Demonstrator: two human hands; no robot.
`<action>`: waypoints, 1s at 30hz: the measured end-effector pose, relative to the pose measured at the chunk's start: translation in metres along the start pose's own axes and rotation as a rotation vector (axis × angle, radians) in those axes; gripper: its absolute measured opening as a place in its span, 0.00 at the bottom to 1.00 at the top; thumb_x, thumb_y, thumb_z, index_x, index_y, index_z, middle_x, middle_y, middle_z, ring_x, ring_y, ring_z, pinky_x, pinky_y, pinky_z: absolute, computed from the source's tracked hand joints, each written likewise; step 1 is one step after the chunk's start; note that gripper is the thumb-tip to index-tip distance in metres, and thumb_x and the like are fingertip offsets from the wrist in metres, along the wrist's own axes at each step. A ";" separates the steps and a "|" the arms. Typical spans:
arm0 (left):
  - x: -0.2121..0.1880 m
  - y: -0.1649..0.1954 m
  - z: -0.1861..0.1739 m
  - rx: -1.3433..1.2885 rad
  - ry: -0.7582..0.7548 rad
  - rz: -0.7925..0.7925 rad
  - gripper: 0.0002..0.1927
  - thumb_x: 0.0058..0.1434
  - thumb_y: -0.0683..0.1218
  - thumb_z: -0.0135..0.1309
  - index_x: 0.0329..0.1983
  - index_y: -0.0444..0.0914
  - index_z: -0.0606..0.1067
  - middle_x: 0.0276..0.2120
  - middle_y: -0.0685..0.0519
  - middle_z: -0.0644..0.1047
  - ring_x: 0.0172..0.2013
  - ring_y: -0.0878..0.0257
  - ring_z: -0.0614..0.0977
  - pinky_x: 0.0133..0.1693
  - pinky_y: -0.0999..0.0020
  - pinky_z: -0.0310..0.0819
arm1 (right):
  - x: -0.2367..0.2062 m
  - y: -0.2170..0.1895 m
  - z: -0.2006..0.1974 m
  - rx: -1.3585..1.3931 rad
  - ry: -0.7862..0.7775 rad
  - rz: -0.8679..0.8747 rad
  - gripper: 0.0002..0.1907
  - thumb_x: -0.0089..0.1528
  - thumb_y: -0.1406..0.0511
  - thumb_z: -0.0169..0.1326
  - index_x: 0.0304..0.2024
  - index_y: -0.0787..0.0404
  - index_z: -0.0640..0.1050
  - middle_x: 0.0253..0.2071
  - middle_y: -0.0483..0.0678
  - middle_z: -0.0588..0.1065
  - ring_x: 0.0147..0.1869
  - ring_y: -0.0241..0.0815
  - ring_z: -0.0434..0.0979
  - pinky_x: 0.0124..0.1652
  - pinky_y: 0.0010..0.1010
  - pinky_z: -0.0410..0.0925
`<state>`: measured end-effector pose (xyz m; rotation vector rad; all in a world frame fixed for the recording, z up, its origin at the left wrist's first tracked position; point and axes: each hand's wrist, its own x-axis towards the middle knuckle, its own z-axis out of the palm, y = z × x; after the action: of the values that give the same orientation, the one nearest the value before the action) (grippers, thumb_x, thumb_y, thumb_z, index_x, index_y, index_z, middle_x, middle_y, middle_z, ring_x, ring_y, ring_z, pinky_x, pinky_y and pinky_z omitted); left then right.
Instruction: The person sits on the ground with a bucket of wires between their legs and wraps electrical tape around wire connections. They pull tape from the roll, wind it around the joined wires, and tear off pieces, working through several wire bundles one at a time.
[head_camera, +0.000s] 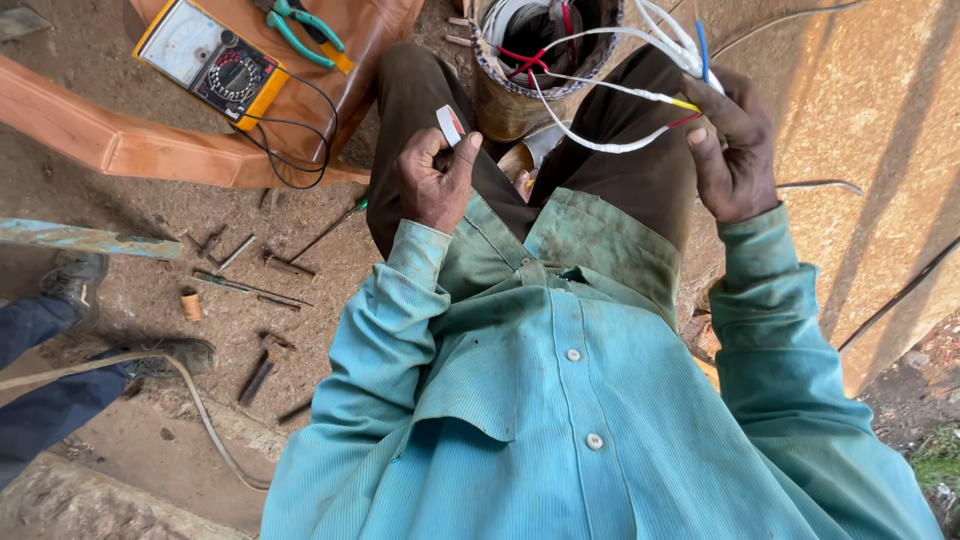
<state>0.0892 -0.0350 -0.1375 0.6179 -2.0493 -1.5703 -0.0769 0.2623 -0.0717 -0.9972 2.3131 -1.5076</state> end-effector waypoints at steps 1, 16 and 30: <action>-0.001 0.003 0.003 -0.028 -0.006 -0.002 0.18 0.66 0.45 0.66 0.27 0.33 0.70 0.28 0.57 0.68 0.27 0.72 0.65 0.29 0.71 0.61 | 0.001 0.001 -0.003 -0.004 -0.009 0.047 0.23 0.76 0.57 0.54 0.67 0.65 0.77 0.63 0.55 0.69 0.63 0.48 0.70 0.62 0.34 0.64; -0.012 0.057 0.009 -0.394 -0.135 -0.040 0.09 0.70 0.42 0.60 0.39 0.30 0.75 0.41 0.56 0.74 0.33 0.77 0.71 0.35 0.78 0.67 | -0.002 -0.021 0.038 -0.685 0.342 -0.180 0.22 0.68 0.71 0.65 0.64 0.63 0.78 0.67 0.57 0.72 0.71 0.60 0.69 0.69 0.47 0.64; -0.016 0.062 0.009 -0.276 -0.163 0.013 0.10 0.70 0.41 0.61 0.36 0.32 0.75 0.35 0.57 0.73 0.29 0.76 0.65 0.30 0.78 0.61 | -0.007 -0.016 0.037 -0.373 0.416 0.000 0.08 0.68 0.74 0.63 0.47 0.65 0.78 0.52 0.56 0.72 0.57 0.53 0.75 0.57 0.41 0.71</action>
<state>0.0917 -0.0036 -0.0810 0.3839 -1.8935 -1.9065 -0.0462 0.2359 -0.0757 -0.8162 2.9686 -1.4218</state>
